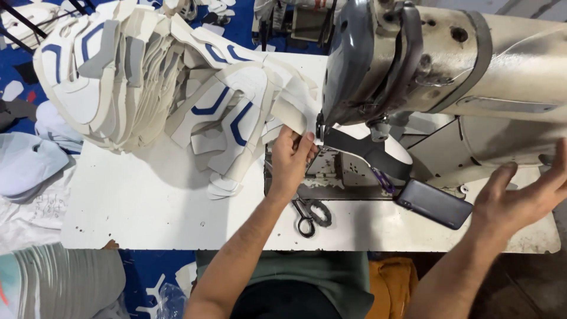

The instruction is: The person aligns white and black shoe components under a sewing machine and stitches them together. They trim excess thread with scissors, then repeat the process with additional white shoe parts featuring blue markings, stacking finished pieces on the table.

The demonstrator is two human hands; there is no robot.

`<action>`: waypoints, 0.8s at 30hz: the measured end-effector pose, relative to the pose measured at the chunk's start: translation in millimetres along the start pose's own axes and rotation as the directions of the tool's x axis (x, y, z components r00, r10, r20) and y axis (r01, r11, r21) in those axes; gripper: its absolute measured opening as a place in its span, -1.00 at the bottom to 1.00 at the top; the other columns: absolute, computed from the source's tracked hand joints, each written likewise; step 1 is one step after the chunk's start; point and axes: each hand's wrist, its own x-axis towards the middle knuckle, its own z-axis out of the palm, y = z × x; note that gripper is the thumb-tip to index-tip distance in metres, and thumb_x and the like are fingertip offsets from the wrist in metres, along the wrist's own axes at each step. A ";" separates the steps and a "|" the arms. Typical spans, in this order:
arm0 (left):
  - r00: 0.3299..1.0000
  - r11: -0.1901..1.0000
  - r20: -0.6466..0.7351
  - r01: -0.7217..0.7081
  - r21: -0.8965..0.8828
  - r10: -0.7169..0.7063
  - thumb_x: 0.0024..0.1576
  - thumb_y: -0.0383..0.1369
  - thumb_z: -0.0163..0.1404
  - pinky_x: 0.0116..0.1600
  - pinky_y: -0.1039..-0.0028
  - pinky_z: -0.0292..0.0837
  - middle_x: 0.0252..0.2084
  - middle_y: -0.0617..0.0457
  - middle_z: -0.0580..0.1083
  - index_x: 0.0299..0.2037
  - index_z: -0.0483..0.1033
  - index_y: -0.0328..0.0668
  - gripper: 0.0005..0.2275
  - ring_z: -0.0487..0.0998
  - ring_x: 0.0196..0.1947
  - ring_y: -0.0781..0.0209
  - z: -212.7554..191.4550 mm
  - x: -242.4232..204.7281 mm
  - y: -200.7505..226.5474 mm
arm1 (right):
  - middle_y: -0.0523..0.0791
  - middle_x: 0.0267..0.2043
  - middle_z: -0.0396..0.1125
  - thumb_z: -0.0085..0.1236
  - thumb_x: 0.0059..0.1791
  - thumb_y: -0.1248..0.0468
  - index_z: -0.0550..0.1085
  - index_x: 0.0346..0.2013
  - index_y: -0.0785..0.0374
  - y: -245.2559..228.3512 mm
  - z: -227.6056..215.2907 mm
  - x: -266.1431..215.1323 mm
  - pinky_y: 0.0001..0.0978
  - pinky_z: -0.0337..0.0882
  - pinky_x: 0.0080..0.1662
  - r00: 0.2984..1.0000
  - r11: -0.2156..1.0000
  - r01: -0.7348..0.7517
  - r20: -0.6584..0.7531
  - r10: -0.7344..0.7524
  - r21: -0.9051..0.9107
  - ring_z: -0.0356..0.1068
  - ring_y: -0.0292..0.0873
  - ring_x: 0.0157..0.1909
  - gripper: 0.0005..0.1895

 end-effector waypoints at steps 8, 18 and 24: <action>0.992 0.973 -0.050 -0.102 0.209 0.115 0.35 -0.44 -0.08 -0.36 0.61 0.40 -0.38 0.13 0.52 -0.02 0.36 -0.36 -0.88 0.49 -0.43 0.47 7.3 -1.4 7.8 | 0.09 0.48 0.09 0.19 0.02 0.65 0.10 0.44 0.33 28.0 41.5 -24.4 0.15 0.16 0.49 0.994 0.992 -0.046 -0.105 0.033 -0.121 -0.02 0.13 0.53 -0.24; 0.998 0.998 0.049 -0.028 0.051 0.026 0.32 -0.43 -0.07 -0.38 0.60 0.33 -0.45 0.12 0.47 0.10 0.37 -0.38 -0.79 0.40 -0.49 0.46 -2.2 -5.1 11.4 | -0.07 0.62 -0.20 -0.06 -0.09 0.67 0.07 0.53 0.21 54.7 41.6 -67.9 -0.08 0.07 0.55 0.989 0.989 -0.148 -0.026 0.149 0.020 -0.34 -0.02 0.73 -0.11; 0.999 0.997 0.028 -0.043 0.066 0.041 0.33 -0.43 -0.06 -0.38 0.61 0.33 -0.45 0.10 0.47 0.01 0.38 -0.38 -0.84 0.41 -0.49 0.46 -0.9 -9.1 1.3 | -0.02 0.59 -0.20 0.01 0.00 0.63 0.06 0.53 0.24 41.9 35.6 -44.3 -0.03 0.18 0.52 0.994 0.995 -0.095 -0.047 0.095 0.000 -0.23 0.07 0.67 -0.18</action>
